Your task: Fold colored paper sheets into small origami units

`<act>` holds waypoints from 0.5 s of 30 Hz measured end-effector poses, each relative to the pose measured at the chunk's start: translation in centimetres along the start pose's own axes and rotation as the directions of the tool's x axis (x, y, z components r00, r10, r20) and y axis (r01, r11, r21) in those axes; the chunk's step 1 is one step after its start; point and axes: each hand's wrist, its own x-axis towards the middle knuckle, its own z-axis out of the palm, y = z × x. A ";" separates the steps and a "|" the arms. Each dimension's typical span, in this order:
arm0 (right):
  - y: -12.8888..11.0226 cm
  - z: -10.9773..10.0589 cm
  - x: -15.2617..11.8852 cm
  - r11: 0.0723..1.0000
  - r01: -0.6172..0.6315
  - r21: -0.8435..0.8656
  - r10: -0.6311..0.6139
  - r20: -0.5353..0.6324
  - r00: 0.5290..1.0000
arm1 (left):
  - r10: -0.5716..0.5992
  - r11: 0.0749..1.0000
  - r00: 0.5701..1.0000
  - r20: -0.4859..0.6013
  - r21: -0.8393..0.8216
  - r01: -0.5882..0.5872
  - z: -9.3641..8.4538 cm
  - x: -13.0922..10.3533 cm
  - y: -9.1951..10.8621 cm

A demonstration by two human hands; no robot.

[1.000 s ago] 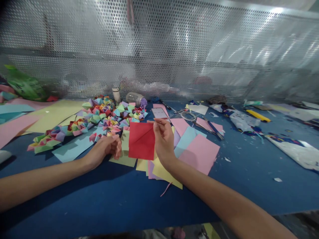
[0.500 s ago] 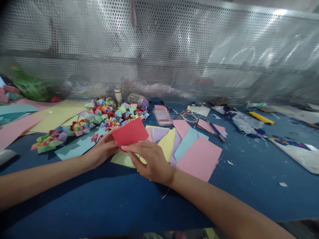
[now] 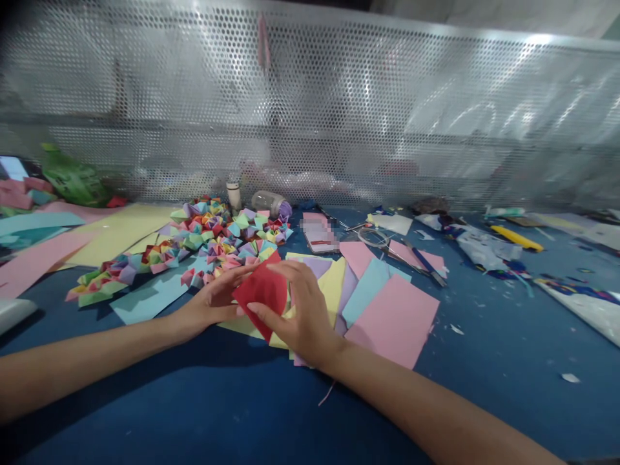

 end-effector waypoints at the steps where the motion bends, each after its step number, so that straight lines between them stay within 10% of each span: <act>1: 0.1 0.0 0.1 1.000 0.007 -0.024 -0.007 -0.002 1.000 | -0.001 1.000 1.000 0.002 0.011 0.001 0.0 0.0 0.0; 15: 1.5 0.6 -0.1 0.936 -0.326 0.133 0.255 0.381 0.889 | 0.103 0.991 0.992 0.079 0.073 -0.109 -0.6 0.1 -0.8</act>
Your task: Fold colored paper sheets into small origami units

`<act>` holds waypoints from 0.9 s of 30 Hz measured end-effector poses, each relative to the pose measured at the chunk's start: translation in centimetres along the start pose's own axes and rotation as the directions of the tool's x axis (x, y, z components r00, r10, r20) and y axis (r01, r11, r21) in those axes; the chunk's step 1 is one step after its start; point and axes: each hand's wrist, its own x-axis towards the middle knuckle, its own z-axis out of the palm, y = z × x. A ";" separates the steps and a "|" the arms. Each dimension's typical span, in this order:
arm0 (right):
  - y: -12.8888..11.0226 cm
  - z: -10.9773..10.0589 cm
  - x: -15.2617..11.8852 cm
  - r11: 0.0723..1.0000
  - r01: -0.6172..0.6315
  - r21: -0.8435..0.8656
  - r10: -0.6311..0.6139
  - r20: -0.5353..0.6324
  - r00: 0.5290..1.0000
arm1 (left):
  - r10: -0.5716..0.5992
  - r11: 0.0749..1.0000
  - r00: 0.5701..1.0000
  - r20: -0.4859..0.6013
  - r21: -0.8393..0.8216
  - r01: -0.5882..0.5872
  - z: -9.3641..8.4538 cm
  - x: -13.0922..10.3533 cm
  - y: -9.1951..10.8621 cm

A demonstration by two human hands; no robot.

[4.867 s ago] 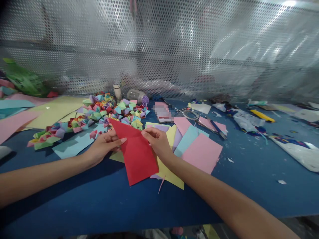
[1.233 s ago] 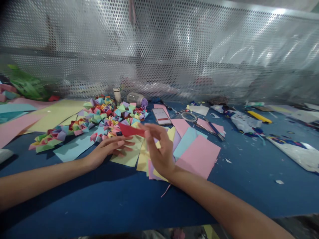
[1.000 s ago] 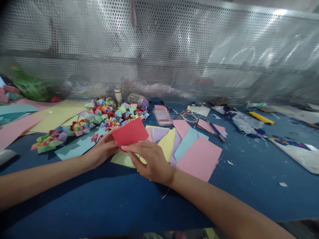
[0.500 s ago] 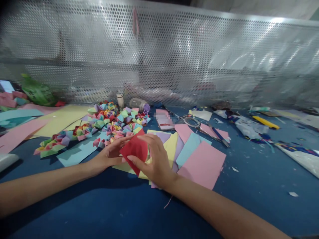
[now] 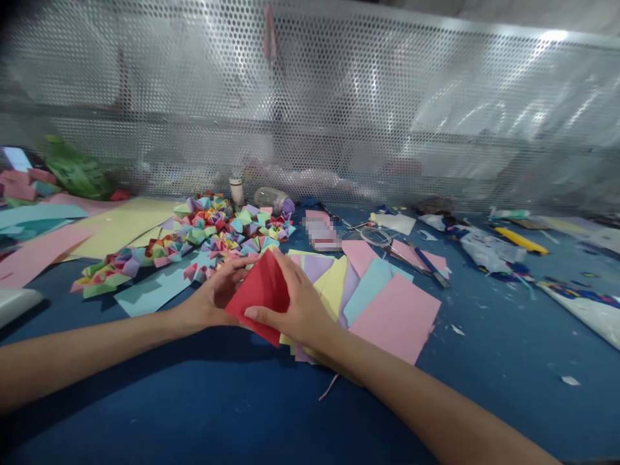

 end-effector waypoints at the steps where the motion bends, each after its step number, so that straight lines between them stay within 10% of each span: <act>1: 0.2 0.2 0.0 0.998 -0.020 0.060 0.019 0.009 1.000 | -0.003 1.000 1.000 -0.010 -0.005 0.003 0.0 0.0 -0.1; 14: 1.3 -0.5 1.5 0.888 -0.109 0.447 0.269 -0.312 0.911 | -0.109 0.994 0.897 -0.429 -0.035 0.105 0.2 0.1 0.7; 21: 2.2 -2.5 2.2 0.994 -0.071 0.088 0.108 -0.568 0.816 | -0.211 0.977 0.910 -0.355 -0.043 0.210 0.5 0.0 1.3; 24: 1.0 -2.7 1.7 0.994 0.069 -0.080 -0.098 -0.459 0.883 | -0.247 0.966 0.935 -0.256 0.017 0.259 0.8 -0.1 1.5; 27: -0.8 -2.3 0.9 0.991 0.132 0.033 -0.129 -0.091 0.987 | -0.244 0.965 0.947 -0.208 0.048 0.260 0.7 -0.2 1.5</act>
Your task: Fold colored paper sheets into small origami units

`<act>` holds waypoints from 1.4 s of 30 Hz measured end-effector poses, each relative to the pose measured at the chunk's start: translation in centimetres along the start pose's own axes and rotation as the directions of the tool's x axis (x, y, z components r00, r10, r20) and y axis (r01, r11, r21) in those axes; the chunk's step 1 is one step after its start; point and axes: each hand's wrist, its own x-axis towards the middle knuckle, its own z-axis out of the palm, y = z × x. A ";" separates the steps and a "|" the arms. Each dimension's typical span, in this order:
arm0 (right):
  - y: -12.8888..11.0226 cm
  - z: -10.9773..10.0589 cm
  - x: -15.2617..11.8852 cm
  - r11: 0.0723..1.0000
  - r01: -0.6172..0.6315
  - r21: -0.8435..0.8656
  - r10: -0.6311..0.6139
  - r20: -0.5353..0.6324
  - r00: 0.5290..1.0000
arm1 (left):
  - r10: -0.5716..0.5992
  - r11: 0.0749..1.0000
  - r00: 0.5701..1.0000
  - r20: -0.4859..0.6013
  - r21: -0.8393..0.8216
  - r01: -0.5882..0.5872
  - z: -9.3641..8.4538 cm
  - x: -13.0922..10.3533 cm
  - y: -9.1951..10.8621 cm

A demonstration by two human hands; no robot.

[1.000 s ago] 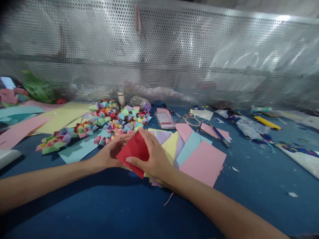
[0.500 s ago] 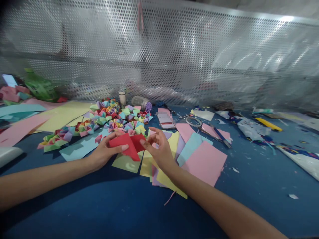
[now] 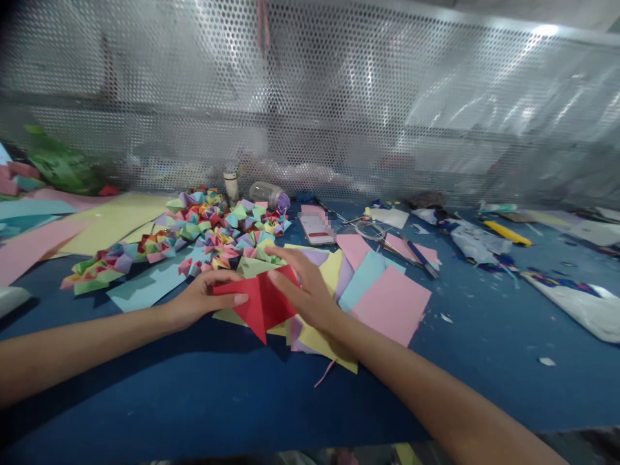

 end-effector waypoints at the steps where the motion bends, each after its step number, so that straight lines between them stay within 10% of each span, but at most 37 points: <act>1: -0.5 0.2 -0.2 0.999 0.013 0.036 -0.016 0.099 0.995 | 0.011 1.000 1.000 0.000 -0.002 -0.011 -0.1 0.0 -0.1; 13: -1.6 0.9 -0.6 0.994 -0.012 0.108 0.011 0.007 1.000 | -0.052 0.943 0.999 -0.001 -0.328 0.049 -1.0 0.3 -0.6; 17: -1.3 1.4 -0.7 0.998 0.045 0.048 -0.050 0.123 0.991 | -0.128 0.960 0.975 0.179 -0.225 0.168 -0.8 0.3 -0.4; 23: -0.7 1.4 -0.7 0.996 0.075 -0.041 -0.068 0.156 0.986 | -0.071 0.997 0.988 0.135 0.050 0.064 0.1 0.0 -0.3; 42: -1.1 1.6 -0.9 0.998 0.017 -0.064 -0.011 0.106 0.994 | 0.016 0.989 0.997 0.080 0.145 -0.028 0.4 0.3 -0.3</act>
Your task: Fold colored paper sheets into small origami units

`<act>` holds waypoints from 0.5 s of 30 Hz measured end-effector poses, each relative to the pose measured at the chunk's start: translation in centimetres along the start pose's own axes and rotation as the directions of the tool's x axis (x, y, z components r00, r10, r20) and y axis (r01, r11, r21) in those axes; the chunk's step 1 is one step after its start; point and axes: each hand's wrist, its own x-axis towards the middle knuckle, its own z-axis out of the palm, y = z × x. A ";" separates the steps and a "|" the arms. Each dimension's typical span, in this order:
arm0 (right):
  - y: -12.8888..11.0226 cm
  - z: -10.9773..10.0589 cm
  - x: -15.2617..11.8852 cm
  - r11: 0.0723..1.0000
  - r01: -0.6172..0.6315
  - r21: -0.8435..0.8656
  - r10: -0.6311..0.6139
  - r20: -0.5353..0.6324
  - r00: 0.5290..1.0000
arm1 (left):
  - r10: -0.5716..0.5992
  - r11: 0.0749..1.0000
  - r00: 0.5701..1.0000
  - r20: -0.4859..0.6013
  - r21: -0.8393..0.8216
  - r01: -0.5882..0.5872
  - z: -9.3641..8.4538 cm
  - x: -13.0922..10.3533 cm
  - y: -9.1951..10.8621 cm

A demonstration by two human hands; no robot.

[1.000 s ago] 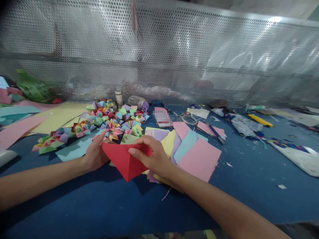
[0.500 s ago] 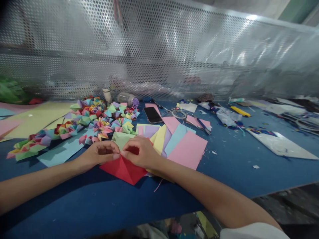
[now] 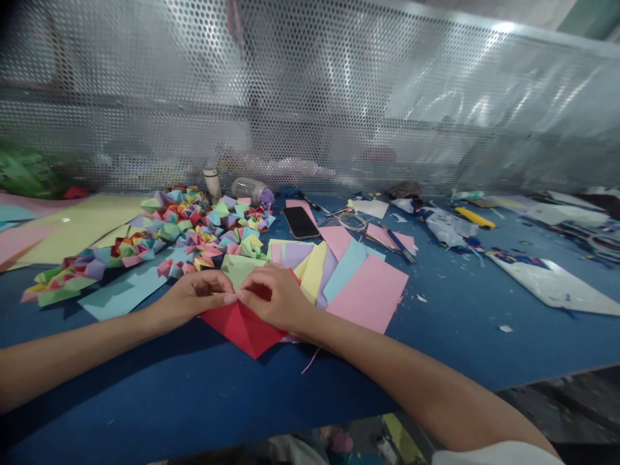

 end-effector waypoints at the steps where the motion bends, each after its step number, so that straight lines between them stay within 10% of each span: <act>1: 0.0 0.0 0.0 1.000 -0.002 0.005 0.002 -0.002 1.000 | 0.001 1.000 1.000 -0.006 0.008 -0.001 0.0 0.0 0.1; 15: 0.4 -0.1 0.2 1.000 -0.021 -0.018 0.020 -0.059 0.998 | -0.033 0.998 0.996 -0.080 -0.048 0.029 0.0 0.0 0.3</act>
